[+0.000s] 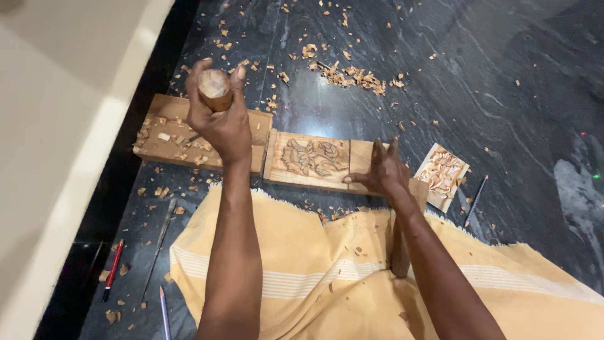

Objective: The person carves a floral design into a rectangular wooden block using a chisel and a wooden mallet. They repeatedly strike the chisel to remove wood shavings and refine the pattern.

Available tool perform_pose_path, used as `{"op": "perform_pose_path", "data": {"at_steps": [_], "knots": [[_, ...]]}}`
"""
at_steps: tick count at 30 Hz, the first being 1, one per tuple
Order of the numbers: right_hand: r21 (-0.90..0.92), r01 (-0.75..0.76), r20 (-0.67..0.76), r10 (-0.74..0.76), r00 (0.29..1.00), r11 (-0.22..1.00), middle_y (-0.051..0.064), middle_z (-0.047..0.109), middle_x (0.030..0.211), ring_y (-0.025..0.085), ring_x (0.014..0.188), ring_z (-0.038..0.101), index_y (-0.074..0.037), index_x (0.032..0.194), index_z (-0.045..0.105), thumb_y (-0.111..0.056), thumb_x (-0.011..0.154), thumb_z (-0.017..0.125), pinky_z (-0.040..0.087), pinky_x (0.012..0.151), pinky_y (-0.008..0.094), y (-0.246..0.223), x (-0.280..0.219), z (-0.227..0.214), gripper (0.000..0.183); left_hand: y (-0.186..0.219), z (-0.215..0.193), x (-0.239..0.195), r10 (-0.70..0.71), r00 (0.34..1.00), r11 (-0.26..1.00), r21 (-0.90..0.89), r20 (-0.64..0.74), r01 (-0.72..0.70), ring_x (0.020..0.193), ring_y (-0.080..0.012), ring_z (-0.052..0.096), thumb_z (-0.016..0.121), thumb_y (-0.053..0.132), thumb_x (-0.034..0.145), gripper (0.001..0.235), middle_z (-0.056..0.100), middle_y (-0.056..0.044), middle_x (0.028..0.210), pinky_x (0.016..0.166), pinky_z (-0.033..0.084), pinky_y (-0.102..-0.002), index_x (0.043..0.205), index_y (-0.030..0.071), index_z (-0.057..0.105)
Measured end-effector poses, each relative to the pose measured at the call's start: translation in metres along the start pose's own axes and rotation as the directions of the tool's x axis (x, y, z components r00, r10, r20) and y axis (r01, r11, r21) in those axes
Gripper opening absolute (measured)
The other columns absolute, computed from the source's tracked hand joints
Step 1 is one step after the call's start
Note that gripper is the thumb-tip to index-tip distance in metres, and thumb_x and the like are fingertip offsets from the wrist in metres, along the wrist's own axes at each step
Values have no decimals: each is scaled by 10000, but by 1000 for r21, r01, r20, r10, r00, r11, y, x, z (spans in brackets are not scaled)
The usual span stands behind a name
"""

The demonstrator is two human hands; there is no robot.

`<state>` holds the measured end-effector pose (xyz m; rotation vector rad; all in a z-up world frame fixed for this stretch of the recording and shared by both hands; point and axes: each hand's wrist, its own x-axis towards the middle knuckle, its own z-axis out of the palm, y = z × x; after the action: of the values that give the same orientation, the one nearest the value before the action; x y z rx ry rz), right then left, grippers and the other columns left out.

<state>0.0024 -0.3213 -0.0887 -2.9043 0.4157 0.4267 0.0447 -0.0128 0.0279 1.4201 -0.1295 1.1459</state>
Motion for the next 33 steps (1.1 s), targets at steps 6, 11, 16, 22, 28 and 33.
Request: {"op": "perform_pose_path", "data": {"at_steps": [6,11,16,22,28,33], "knots": [[591,153,-53,-151,987,792,210,64,1671,426,1462,248,-187,1625,232,-531,606,883,309,1119,498,40,-9,0,1257,19,1,-1,-66,997,997,-42,45,68,895,-74,675,835,68,975,499,658,16,956,937,610,-260,1414,67,595],[68,185,-446,-136,885,980,339,455,1479,486,1186,592,-8,1476,439,-478,816,807,529,923,513,99,-86,-18,890,31,-8,6,-436,897,881,-236,-69,410,703,-51,579,847,118,936,298,640,4,903,584,489,-204,1180,61,687],[102,-89,-122,101,987,991,221,685,1154,397,974,709,-73,1392,517,-563,800,740,573,839,483,95,-169,5,801,49,4,12,-591,805,694,-537,-43,481,494,-95,532,835,67,872,251,600,-62,707,383,406,-222,1051,36,662],[79,-104,-99,112,989,991,218,694,1103,389,988,699,6,1402,422,-528,719,828,573,833,460,85,-156,26,957,79,31,26,-567,823,700,-541,-23,467,440,-103,541,843,-16,764,356,642,-64,684,358,471,-240,1062,19,651],[520,-121,-18,152,988,846,172,733,1038,323,950,729,32,1310,547,-317,668,870,577,823,395,111,-128,40,799,102,54,24,-431,893,764,-473,130,438,453,-99,555,852,58,798,388,651,-66,709,366,463,-237,1114,19,629],[941,-308,282,177,943,141,142,666,834,274,680,625,48,1136,595,-133,816,695,515,590,404,106,-142,37,381,86,73,13,-305,922,876,-310,241,370,538,-89,609,863,241,879,429,682,-32,750,472,555,-265,1198,39,659]]}}
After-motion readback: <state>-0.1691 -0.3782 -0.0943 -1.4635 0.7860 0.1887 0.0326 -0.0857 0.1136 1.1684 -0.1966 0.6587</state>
